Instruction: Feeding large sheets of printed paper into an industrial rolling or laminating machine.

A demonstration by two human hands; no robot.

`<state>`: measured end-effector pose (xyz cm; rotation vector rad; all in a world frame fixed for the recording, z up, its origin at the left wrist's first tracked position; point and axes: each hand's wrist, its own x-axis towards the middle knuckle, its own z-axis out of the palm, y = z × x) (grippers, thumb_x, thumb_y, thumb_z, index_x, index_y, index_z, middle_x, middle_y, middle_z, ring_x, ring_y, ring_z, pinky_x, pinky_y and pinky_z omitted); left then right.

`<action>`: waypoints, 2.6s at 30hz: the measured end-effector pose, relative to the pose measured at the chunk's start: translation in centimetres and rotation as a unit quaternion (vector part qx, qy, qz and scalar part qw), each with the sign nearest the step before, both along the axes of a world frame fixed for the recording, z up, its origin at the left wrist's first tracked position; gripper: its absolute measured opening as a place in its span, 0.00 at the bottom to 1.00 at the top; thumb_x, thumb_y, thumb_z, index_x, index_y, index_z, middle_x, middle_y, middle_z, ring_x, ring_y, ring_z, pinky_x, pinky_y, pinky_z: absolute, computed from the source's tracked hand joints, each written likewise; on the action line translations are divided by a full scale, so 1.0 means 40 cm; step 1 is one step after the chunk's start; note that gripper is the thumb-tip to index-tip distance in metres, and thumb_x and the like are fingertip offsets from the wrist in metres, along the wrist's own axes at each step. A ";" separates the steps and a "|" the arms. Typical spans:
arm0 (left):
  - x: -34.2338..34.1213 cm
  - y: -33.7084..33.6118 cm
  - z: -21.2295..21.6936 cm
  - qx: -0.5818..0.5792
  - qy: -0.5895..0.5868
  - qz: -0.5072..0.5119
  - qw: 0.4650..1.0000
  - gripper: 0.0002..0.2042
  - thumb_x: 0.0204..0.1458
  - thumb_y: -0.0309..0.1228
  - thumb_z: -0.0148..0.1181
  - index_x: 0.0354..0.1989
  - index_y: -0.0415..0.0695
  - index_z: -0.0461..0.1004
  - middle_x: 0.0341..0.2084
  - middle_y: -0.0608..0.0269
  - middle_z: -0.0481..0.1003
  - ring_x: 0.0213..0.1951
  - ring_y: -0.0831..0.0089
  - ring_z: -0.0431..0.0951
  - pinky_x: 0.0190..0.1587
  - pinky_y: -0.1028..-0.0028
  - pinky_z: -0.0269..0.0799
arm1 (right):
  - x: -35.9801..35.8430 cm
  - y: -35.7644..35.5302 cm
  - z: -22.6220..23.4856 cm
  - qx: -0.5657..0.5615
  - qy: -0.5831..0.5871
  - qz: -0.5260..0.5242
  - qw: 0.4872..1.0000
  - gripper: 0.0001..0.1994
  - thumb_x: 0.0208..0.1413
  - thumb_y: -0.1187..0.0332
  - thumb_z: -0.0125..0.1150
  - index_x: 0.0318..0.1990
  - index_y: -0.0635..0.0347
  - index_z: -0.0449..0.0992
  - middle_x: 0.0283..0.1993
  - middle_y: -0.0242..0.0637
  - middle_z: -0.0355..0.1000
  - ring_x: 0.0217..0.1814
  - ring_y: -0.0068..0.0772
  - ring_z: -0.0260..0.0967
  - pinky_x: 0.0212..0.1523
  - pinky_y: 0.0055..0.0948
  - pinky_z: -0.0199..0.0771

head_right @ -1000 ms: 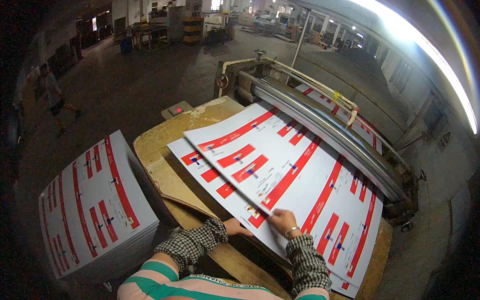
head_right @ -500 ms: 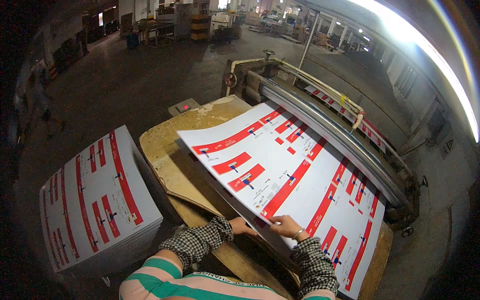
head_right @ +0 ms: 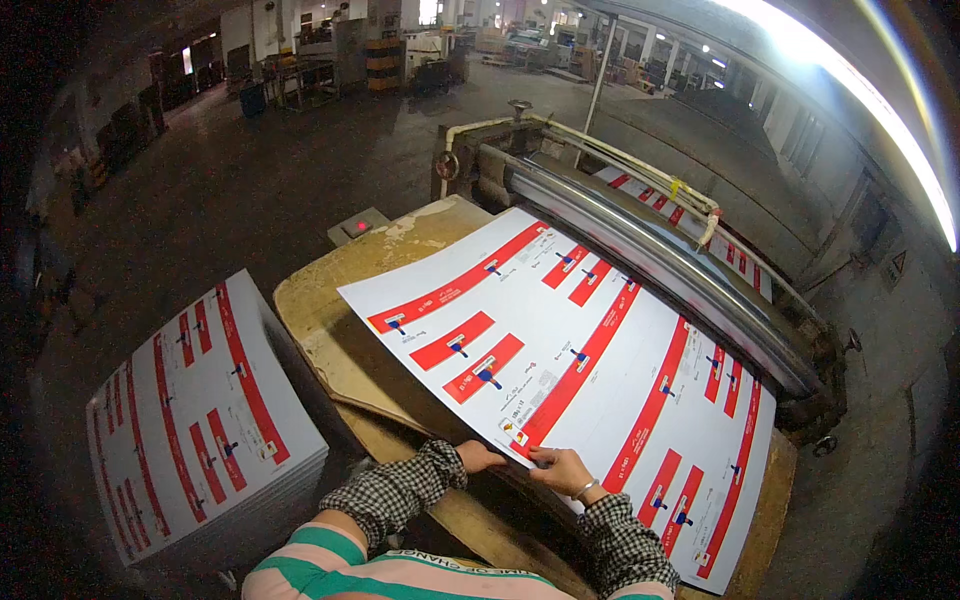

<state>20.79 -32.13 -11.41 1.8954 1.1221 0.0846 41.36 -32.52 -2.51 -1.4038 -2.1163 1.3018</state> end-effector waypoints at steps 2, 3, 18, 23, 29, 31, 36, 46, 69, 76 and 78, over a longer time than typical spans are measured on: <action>0.001 -0.011 0.012 -0.093 -0.336 0.150 0.925 0.22 0.41 0.41 0.57 0.42 0.39 0.68 0.36 0.55 0.71 0.40 0.69 0.70 0.45 0.75 0.62 | -0.008 0.043 0.005 -0.054 -0.033 -0.017 0.998 0.18 0.36 0.70 0.58 0.39 0.68 0.71 0.40 0.41 0.71 0.35 0.20 0.66 0.38 0.19 0.66; 0.001 -0.005 0.009 -0.105 -0.345 0.160 0.919 0.22 0.41 0.40 0.58 0.42 0.38 0.68 0.37 0.56 0.71 0.40 0.69 0.69 0.45 0.74 0.62 | 0.005 0.087 -0.034 -0.054 -0.017 -0.048 0.997 0.18 0.37 0.70 0.58 0.39 0.68 0.71 0.37 0.39 0.72 0.32 0.16 0.64 0.34 0.17 0.66; 0.063 -0.050 0.110 -0.063 -0.332 0.208 0.918 0.23 0.38 0.40 0.62 0.39 0.36 0.69 0.37 0.56 0.71 0.40 0.69 0.70 0.44 0.74 0.64 | 0.053 -0.016 0.007 0.045 -0.134 0.086 0.986 0.25 0.35 0.68 0.55 0.48 0.60 0.65 0.37 0.44 0.70 0.38 0.36 0.68 0.39 0.27 0.67; 0.078 -0.148 0.126 -0.161 -0.294 0.279 0.900 0.22 0.41 0.39 0.60 0.38 0.33 0.67 0.31 0.54 0.71 0.31 0.71 0.72 0.34 0.73 0.70 | 0.117 -0.034 0.161 0.044 -0.045 -0.017 0.998 0.16 0.37 0.70 0.53 0.38 0.65 0.71 0.40 0.46 0.69 0.38 0.34 0.68 0.39 0.27 0.66; 0.054 -0.253 0.133 -0.168 -0.393 0.409 0.806 0.21 0.46 0.31 0.54 0.47 0.33 0.59 0.36 0.52 0.70 0.34 0.66 0.73 0.33 0.73 0.72 | 0.194 -0.056 -0.031 0.177 0.039 -0.032 0.983 0.16 0.36 0.69 0.53 0.36 0.64 0.71 0.45 0.47 0.66 0.52 0.43 0.58 0.51 0.31 0.60; 0.048 -0.235 0.171 -0.115 -0.400 0.452 0.789 0.20 0.49 0.31 0.51 0.48 0.32 0.58 0.37 0.50 0.69 0.35 0.64 0.74 0.34 0.73 0.72 | 0.222 -0.013 -0.065 0.161 0.022 -0.030 0.986 0.17 0.35 0.69 0.54 0.37 0.64 0.71 0.47 0.46 0.64 0.53 0.42 0.57 0.52 0.31 0.59; 0.052 -0.316 0.278 -0.077 -0.340 0.540 0.767 0.21 0.49 0.29 0.49 0.48 0.29 0.57 0.38 0.46 0.68 0.36 0.62 0.73 0.35 0.72 0.72 | 0.250 -0.003 -0.073 0.224 -0.012 -0.027 0.974 0.16 0.34 0.68 0.54 0.35 0.63 0.72 0.47 0.45 0.64 0.53 0.43 0.57 0.51 0.31 0.59; 0.009 -0.538 0.247 -0.087 -0.311 0.508 0.799 0.19 0.48 0.29 0.52 0.45 0.28 0.60 0.34 0.51 0.70 0.32 0.67 0.74 0.32 0.76 0.72 | 0.201 0.049 -0.101 0.287 -0.207 -0.264 0.897 0.17 0.35 0.62 0.60 0.32 0.65 0.73 0.44 0.49 0.65 0.47 0.45 0.60 0.49 0.31 0.60; -1.127 -1.463 -0.382 -0.232 -0.396 0.870 0.179 0.17 0.48 0.36 0.50 0.44 0.41 0.59 0.37 0.48 0.66 0.33 0.55 0.71 0.35 0.60 0.71 | -1.323 -0.527 -0.277 0.143 -0.098 0.027 0.985 0.32 0.38 0.51 0.59 0.46 0.68 0.61 0.42 0.51 0.64 0.41 0.46 0.64 0.41 0.34 0.66; -1.245 -1.892 -0.730 -0.422 -0.489 0.759 0.084 0.18 0.49 0.40 0.49 0.46 0.44 0.61 0.43 0.56 0.65 0.42 0.58 0.64 0.46 0.57 0.60 | -1.447 -0.559 -0.545 -0.137 -0.102 -0.177 0.969 0.40 0.27 0.50 0.68 0.43 0.75 0.59 0.43 0.54 0.64 0.43 0.43 0.65 0.41 0.32 0.68; -1.261 -1.987 -0.764 -0.432 -0.504 0.746 0.057 0.17 0.49 0.40 0.49 0.45 0.44 0.63 0.42 0.57 0.66 0.43 0.59 0.63 0.47 0.56 0.58 | -1.551 -0.585 -0.483 -0.129 -0.154 -0.181 0.963 0.34 0.28 0.58 0.69 0.42 0.71 0.63 0.39 0.48 0.67 0.39 0.39 0.66 0.37 0.31 0.68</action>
